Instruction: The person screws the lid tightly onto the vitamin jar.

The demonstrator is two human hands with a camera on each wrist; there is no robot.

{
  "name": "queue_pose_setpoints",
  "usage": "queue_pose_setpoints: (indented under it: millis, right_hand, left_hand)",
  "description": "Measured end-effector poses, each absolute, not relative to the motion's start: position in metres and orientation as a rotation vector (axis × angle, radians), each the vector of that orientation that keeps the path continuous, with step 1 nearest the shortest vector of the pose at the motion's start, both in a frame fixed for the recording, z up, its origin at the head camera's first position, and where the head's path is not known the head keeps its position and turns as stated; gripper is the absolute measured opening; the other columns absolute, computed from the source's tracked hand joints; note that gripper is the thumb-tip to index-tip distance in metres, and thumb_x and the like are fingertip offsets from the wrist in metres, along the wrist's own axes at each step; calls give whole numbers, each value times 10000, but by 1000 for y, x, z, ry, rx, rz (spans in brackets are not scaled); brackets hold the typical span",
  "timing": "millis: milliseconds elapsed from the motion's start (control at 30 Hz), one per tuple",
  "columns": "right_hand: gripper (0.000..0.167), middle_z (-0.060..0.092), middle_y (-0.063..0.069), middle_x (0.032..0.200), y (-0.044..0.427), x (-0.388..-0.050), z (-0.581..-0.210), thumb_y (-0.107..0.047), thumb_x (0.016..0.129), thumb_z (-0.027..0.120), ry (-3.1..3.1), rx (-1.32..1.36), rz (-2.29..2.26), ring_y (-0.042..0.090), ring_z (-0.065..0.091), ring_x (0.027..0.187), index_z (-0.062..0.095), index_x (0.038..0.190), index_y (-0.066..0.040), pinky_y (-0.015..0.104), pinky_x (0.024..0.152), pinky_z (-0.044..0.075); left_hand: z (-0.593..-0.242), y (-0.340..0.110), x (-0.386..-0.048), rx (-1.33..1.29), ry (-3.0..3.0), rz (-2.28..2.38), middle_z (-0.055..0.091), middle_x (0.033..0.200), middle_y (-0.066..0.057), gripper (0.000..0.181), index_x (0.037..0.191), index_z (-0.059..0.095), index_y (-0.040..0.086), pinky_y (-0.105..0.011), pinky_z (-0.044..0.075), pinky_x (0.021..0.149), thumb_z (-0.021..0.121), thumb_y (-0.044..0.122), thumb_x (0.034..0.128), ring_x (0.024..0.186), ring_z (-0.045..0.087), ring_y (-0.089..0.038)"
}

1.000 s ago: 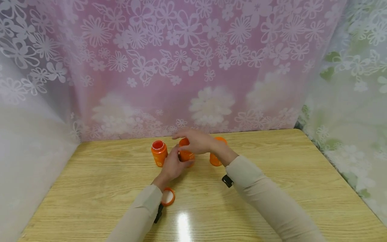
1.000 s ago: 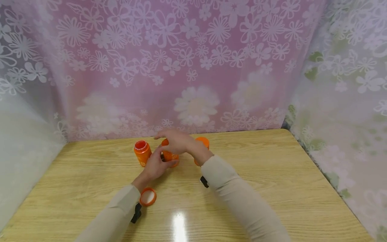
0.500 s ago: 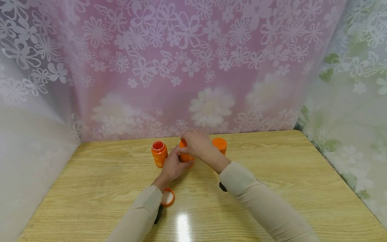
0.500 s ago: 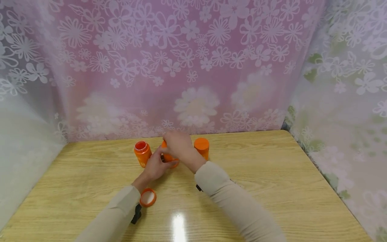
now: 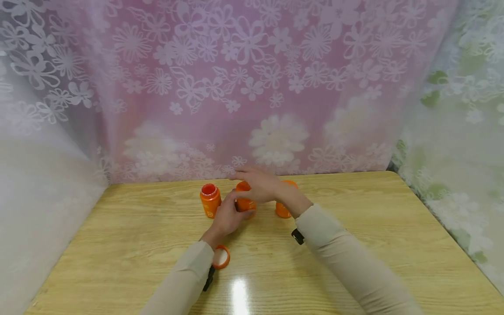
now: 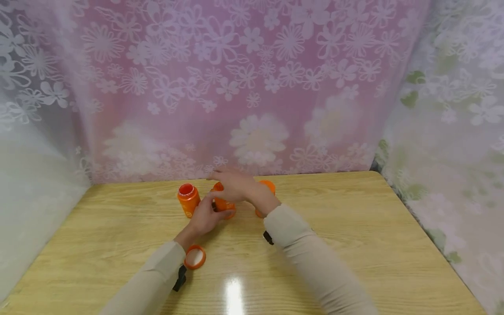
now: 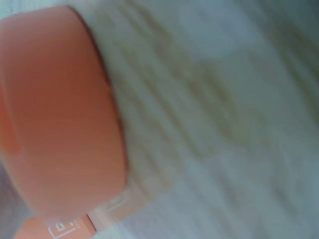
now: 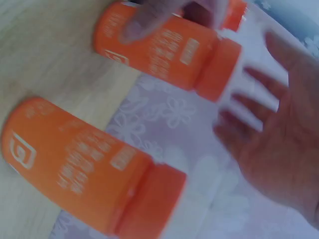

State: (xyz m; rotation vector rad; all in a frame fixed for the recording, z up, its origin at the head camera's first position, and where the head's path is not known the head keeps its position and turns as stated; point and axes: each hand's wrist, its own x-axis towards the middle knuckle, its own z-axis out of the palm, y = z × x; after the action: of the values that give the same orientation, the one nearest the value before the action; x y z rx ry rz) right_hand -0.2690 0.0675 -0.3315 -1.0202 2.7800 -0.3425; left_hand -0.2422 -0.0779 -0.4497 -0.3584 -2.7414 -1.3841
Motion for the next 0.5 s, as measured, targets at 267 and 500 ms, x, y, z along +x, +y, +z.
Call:
queue_pose_setpoints:
  millis: [267,500]
  right_hand:
    - [380,558,46,1299,78,-274,-323,-118,925,642,2529,-1159,-464,216,499,1183,586,1300,-97,360,1007,392]
    - [390,593,45,1249,66,-264,-327,-264,927,649,2754,-1022,-309,221,549,1116,604,1277,-99,366,953,442]
  left_hand:
    - [-450,-76,-241,-308,-2768,-1395,537,1274,-58,617,1314,465,128,-459,404,981,773,319,815,1116,544,-238]
    - [-450,-76,-241,-329,-2741,-1412,550,1233,-38,581,1280,485,150,-437,420,969,784,303,806,1095,552,-225]
